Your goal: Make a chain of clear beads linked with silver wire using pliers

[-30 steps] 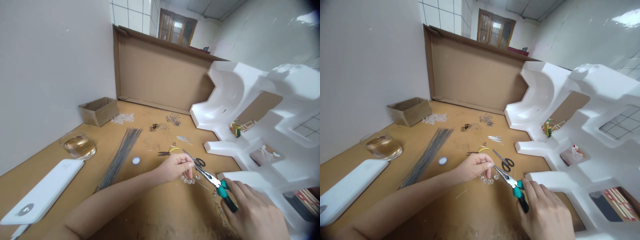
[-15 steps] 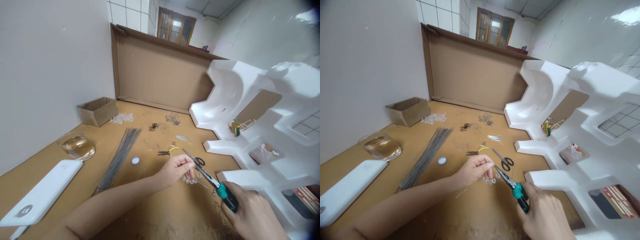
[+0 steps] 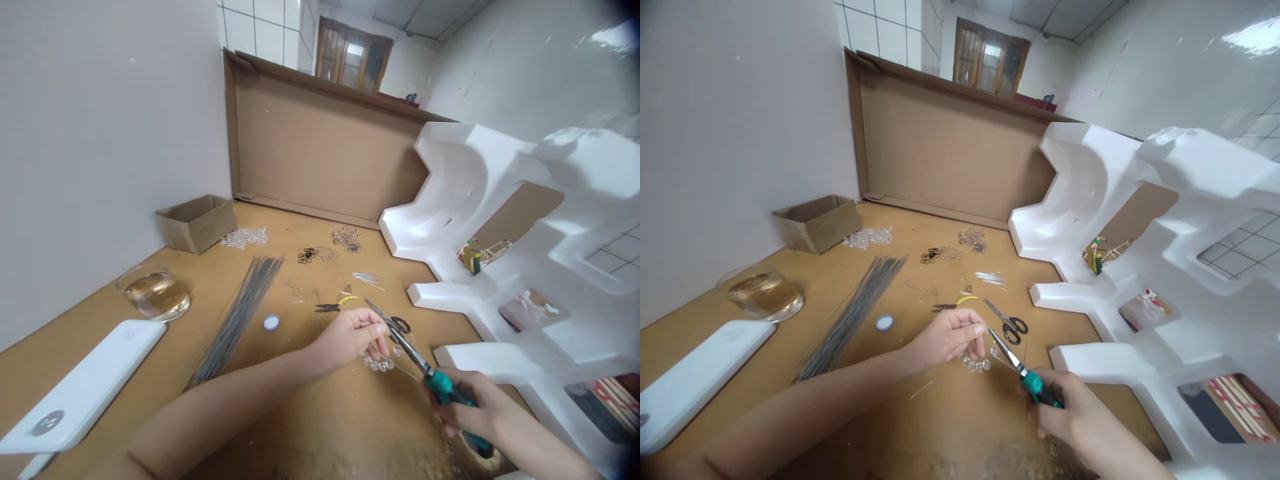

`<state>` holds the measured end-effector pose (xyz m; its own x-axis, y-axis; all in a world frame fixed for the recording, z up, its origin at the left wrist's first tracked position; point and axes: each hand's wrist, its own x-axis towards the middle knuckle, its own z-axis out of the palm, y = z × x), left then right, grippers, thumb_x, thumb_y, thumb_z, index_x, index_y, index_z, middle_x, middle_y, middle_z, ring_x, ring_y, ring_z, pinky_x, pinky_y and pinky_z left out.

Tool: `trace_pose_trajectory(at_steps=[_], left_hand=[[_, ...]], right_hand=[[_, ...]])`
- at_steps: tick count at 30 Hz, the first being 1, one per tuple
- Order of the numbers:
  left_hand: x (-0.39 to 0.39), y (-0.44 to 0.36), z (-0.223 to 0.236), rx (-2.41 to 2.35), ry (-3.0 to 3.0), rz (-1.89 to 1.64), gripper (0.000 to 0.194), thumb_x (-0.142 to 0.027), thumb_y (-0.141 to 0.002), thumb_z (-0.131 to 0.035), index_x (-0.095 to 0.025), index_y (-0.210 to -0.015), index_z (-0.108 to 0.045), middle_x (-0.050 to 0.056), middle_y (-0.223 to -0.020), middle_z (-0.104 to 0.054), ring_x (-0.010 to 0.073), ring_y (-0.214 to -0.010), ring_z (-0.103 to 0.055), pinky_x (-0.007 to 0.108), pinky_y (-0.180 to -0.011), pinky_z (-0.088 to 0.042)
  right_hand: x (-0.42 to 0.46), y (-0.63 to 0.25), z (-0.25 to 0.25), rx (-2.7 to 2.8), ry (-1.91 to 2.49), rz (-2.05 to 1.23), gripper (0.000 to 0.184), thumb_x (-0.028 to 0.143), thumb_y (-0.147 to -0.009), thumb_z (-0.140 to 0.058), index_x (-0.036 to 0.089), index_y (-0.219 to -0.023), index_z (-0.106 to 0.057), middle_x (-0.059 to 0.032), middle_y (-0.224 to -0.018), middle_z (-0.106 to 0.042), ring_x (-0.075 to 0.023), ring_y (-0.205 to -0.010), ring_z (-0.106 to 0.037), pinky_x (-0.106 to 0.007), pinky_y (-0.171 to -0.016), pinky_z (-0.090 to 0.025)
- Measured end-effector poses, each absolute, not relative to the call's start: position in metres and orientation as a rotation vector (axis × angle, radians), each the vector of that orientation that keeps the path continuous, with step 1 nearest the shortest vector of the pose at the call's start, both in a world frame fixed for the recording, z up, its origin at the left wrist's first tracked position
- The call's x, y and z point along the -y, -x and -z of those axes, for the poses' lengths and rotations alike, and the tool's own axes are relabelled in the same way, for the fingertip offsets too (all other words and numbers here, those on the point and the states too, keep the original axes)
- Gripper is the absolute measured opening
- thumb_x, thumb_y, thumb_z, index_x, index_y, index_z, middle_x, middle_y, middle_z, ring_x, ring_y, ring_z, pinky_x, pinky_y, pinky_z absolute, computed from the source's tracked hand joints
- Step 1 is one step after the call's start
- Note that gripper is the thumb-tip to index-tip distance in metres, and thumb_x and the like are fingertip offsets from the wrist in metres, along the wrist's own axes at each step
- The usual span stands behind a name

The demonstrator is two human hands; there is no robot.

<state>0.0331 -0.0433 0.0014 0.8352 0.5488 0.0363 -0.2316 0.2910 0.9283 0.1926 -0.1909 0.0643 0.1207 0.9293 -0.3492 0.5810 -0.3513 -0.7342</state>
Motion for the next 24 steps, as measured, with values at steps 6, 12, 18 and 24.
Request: trace_pose_trajectory(at_steps=[6, 12, 18, 24], left_hand=[[0.044, -0.032, -0.006, -0.344, -1.201, -0.520, 0.031, -0.042, -0.072, -0.059, -0.012, -0.074, -0.053, 0.001, -0.058, -0.063, 0.0063, -0.043, -0.052, 0.020, -0.049, -0.042], [0.042, -0.033, -0.003, -0.368, -1.258, -0.525, 0.031, -0.043, -0.073, -0.058, -0.013, -0.075, -0.052, 0.003, -0.059, -0.063, 0.0083, -0.047, -0.055, 0.018, -0.046, -0.039], [0.042, -0.033, -0.001, -0.357, -1.262, -0.537, 0.033, -0.045, -0.072, -0.059, -0.013, -0.074, -0.052, 0.002, -0.059, -0.063, 0.0085, -0.047, -0.055, 0.019, -0.047, -0.040], [0.040, -0.038, 0.005, -0.388, -1.281, -0.563, 0.032, -0.045, -0.073, -0.058, -0.013, -0.074, -0.052, 0.002, -0.059, -0.063, 0.0077, -0.046, -0.054, 0.019, -0.048, -0.041]], right_hand=[[0.191, -0.197, -0.057, 1.382, 1.894, -1.267, 0.018, 0.022, -0.064, -0.045, 0.017, -0.075, -0.058, -0.0007, -0.063, -0.058, -0.0142, -0.056, -0.055, -0.023, -0.052, -0.041], [0.195, -0.200, -0.042, 1.573, 2.053, -0.800, 0.008, 0.018, -0.064, -0.043, 0.019, -0.062, -0.051, 0.0040, -0.051, -0.047, -0.0102, -0.047, -0.044, -0.019, -0.044, -0.031], [0.194, -0.200, -0.035, 1.716, 2.180, -0.424, 0.006, 0.017, -0.066, -0.046, 0.020, -0.061, -0.047, 0.0050, -0.050, -0.044, -0.0101, -0.047, -0.041, -0.020, -0.045, -0.028], [0.192, -0.204, -0.042, 1.952, 2.199, -0.169, 0.011, 0.016, -0.069, -0.045, 0.022, -0.071, -0.053, 0.0028, -0.060, -0.055, -0.0131, -0.051, -0.051, -0.021, -0.048, -0.033]])
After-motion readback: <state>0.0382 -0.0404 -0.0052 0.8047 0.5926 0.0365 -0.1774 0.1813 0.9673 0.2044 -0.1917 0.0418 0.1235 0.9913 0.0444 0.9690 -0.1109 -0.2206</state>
